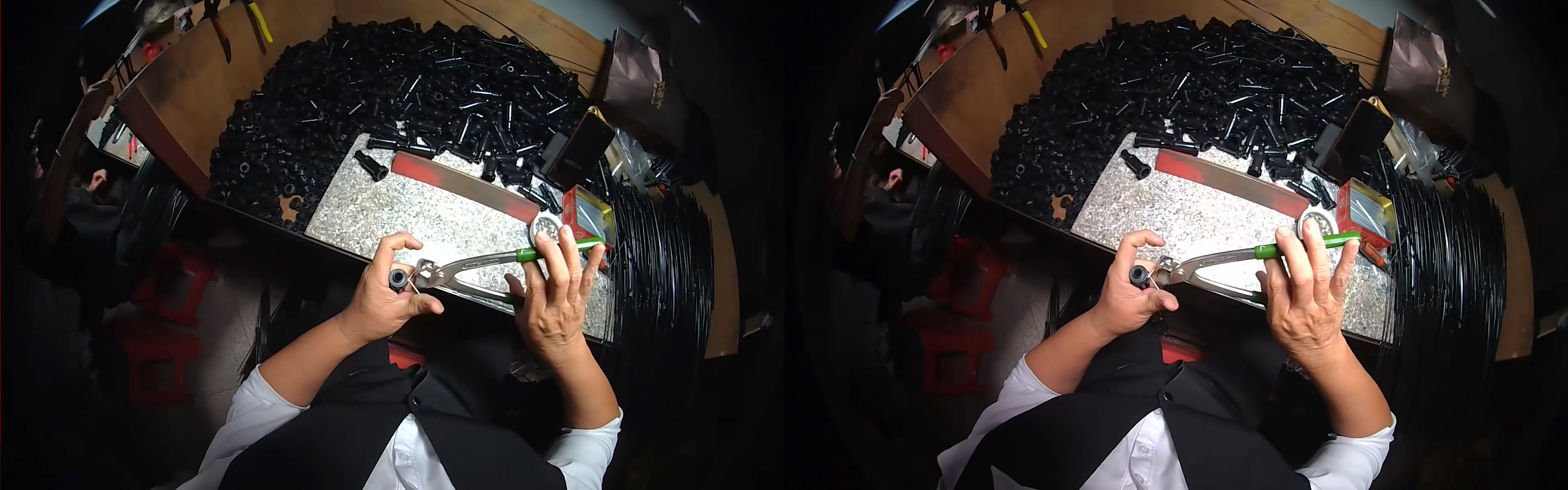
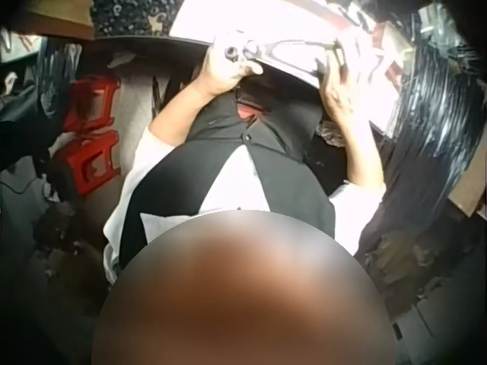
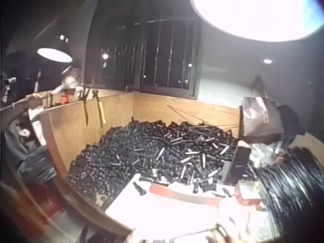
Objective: Assembling electrical connectors by inserting wires into housings and using hand tools to secure components.
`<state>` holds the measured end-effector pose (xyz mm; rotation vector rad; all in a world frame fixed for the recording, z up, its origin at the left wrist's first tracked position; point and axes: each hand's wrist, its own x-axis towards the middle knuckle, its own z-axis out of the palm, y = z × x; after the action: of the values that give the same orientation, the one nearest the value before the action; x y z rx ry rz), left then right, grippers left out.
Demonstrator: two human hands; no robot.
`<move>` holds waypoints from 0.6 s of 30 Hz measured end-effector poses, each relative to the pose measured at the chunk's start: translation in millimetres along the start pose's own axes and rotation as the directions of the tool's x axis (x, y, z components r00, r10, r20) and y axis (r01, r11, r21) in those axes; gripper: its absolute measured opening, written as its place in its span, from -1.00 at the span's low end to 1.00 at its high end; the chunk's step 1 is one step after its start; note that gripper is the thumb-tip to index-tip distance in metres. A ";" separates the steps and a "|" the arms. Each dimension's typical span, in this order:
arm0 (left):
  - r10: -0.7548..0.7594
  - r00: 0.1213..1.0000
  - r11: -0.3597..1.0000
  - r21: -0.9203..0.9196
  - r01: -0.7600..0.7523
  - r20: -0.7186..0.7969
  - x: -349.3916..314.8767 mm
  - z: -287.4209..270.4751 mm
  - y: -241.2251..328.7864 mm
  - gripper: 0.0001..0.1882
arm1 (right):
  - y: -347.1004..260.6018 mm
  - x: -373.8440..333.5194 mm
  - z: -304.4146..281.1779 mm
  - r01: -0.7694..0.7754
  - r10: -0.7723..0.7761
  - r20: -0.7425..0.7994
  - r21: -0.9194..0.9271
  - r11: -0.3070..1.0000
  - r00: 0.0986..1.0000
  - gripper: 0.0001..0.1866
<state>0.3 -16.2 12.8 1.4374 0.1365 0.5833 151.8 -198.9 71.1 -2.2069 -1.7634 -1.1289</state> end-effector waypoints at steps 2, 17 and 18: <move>0.019 1.000 0.999 -0.039 -0.020 -0.025 -1.3 3.9 -6.0 -0.21 | -1.5 -0.1 1.0 0.006 -0.006 -0.008 -0.005 1.000 1.000 -0.70; 0.034 0.999 0.992 0.126 -0.032 -0.015 -5.1 1.3 -13.1 -0.45 | -3.2 -18.4 -8.3 0.058 -0.068 0.077 0.128 0.990 0.995 -0.69; 0.032 0.999 0.991 0.128 -0.030 -0.013 -6.5 -1.4 -13.5 -0.45 | -3.9 -21.1 -10.1 0.036 -0.068 0.150 0.207 0.978 0.986 -0.69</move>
<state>-1.8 -18.2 -2.0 1.5615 0.1659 0.6194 142.4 -219.6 64.4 -2.1901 -1.9117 -0.7615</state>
